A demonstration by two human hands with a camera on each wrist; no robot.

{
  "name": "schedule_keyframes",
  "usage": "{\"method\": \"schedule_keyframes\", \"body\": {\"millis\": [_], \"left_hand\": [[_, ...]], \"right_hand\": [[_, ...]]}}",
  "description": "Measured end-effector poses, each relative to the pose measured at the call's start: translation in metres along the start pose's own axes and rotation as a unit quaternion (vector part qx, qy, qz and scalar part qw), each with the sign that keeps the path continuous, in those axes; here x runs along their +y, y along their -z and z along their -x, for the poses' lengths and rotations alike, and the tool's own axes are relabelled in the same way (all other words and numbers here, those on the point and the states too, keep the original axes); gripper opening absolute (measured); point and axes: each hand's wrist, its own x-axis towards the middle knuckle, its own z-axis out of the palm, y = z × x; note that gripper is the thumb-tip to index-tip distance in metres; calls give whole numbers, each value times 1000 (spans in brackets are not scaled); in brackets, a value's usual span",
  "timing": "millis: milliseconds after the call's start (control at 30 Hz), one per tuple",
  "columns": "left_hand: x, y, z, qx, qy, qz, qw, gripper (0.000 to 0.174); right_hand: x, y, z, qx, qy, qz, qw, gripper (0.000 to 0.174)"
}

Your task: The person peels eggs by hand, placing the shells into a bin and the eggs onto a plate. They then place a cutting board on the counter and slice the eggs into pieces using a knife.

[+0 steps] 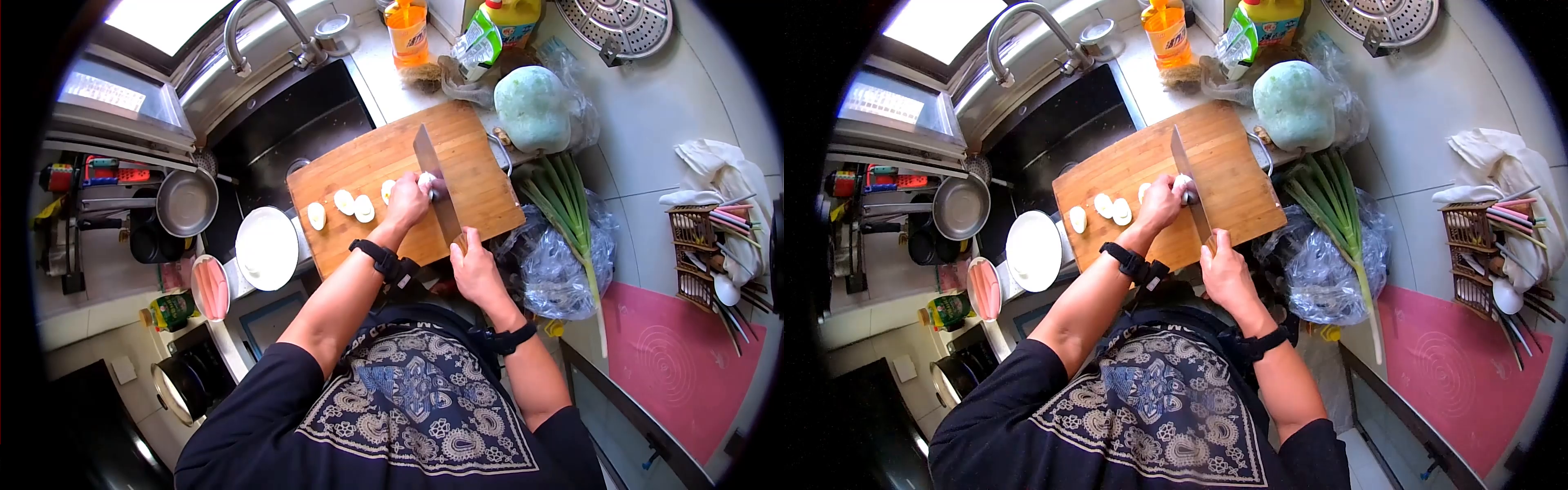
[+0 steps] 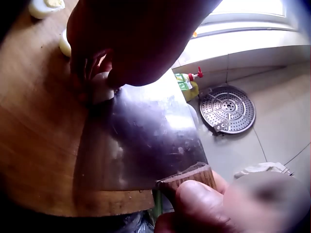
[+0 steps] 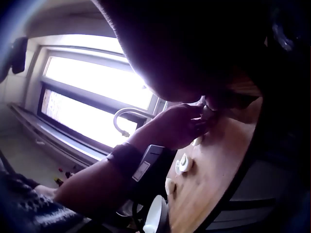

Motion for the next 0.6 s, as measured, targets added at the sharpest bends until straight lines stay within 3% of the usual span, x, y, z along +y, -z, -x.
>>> {"method": "schedule_keyframes", "body": {"millis": [233,267,333,467,600], "left_hand": [[14,14,5,11,-41,-34,999,29],[19,18,8,22,-52,-35,998,29],[18,22,7,20,-64,-56,996,30],[19,31,9,27,-76,-48,996,32],[16,55,15,22,-63,3,998,35]], "right_hand": [[17,8,-8,-15,-34,-74,997,42],[33,6,-14,4,1,-80,997,43],[4,29,-9,-37,-83,-164,982,44],[-9,51,-11,-27,-48,-273,960,36],[-9,66,-18,-32,-46,-270,961,34]]}}
